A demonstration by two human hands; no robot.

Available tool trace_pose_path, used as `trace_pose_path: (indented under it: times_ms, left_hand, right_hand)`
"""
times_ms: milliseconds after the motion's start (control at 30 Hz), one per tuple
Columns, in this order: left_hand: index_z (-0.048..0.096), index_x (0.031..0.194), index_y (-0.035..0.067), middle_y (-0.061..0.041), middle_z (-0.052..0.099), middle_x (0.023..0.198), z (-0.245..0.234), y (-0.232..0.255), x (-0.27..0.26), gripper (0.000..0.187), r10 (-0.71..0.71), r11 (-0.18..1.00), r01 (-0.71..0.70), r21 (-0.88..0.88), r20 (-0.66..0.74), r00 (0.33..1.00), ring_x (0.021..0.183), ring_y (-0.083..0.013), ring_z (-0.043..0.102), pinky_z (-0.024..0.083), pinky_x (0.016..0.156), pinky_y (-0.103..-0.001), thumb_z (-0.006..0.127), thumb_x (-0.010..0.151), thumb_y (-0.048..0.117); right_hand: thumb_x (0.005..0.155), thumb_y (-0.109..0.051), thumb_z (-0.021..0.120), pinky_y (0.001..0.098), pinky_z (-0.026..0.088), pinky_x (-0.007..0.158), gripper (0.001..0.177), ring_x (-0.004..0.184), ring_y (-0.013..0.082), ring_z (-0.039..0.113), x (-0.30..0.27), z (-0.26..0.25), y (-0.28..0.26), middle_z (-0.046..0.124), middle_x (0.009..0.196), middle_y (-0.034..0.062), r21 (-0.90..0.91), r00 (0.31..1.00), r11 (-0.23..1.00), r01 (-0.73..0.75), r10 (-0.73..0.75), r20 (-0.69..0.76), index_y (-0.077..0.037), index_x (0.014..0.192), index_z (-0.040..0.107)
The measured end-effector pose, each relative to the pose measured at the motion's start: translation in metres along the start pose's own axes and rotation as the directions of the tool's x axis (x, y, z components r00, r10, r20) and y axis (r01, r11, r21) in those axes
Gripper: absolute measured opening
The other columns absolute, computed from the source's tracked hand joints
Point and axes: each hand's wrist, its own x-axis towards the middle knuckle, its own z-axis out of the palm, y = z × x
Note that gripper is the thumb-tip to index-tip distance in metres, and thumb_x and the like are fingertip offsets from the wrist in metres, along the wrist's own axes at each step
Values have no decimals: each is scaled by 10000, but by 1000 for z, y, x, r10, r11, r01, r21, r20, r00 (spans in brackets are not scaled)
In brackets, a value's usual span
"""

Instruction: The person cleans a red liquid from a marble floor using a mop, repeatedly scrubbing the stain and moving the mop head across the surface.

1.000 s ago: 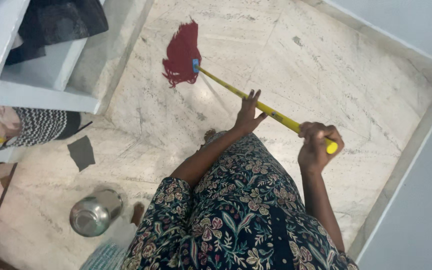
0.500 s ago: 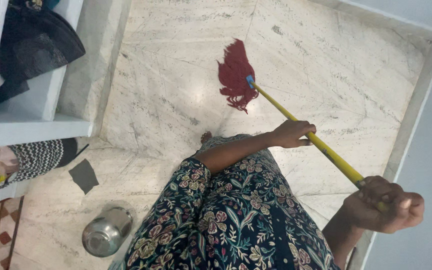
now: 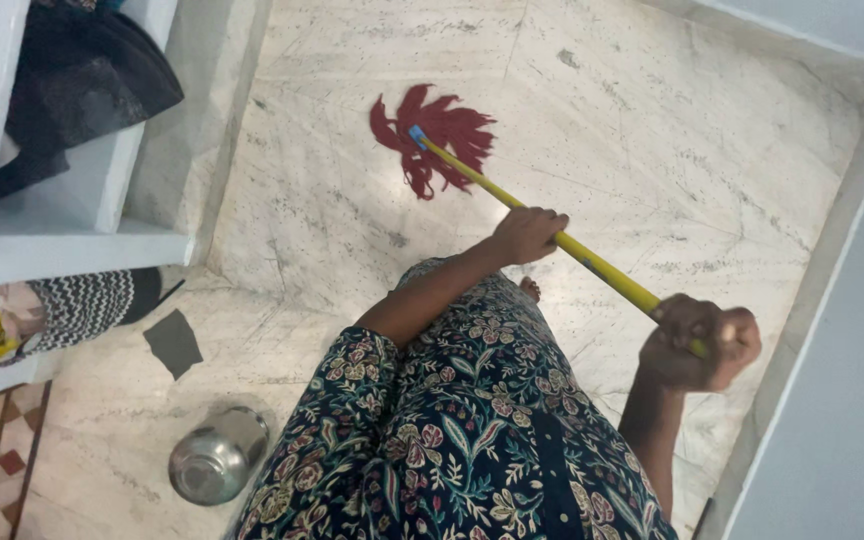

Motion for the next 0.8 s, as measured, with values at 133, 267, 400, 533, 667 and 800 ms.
trace_pose_path:
  times_ms: [133,267,400,533,667,800]
  left_hand:
    - [561,959,109,-83,645,883,-25,-62,-38,219,-148,985,166,43,-282,948,902,-318,657,525,731,-491,710,809,164]
    - [573,937,133,-64,640,915,-52,-124,-68,222,-400,892,450,46,-385,832,947,-311,646,524,751,-480,703,760,100]
    - [562,1164,153,-144,568,1283,-60,-179,-115,407,-611,748,663,-32,-422,669,1223,-345,560,525,878,-474,761,812,197]
    - [310,1551,207,-216,267,1625,-56,-212,-145,816,-812,564,809,-166,-286,508,1449,-398,366,476,1021,-494,760,878,303]
    - [294,1564,189,-268,253,1629,-38,-211,-138,763,-752,635,741,-217,-393,530,1434,-419,395,457,1072,-500,737,974,382]
    - [281,1579,209,-315,128,1672,-21,-193,-108,763,-753,659,669,-345,-297,588,1389,-429,431,473,1076,-473,689,949,348]
  right_hand:
    - [1005,-181,492,348,442,435,251,397,112,378,3,58,55,400,562,24,97,972,990,-105,82,218,-86,776,451]
    - [1021,-238,579,362,493,537,309,504,134,452,-6,115,110,456,572,19,131,899,965,-227,156,410,-78,775,484]
    - [1073,-156,534,388,567,735,273,605,152,546,-28,152,149,568,677,61,-69,781,979,-194,196,593,-16,841,558]
    - [1057,-86,526,359,541,703,277,658,194,602,-48,166,173,634,740,105,-190,675,975,-114,217,706,11,803,580]
    - [1086,-62,530,389,567,743,333,705,218,631,-50,156,173,602,713,110,-157,639,987,18,110,761,7,761,556]
    - [1036,-55,503,335,548,578,323,565,150,582,-33,131,159,619,680,111,-258,758,965,-49,204,619,-38,717,552]
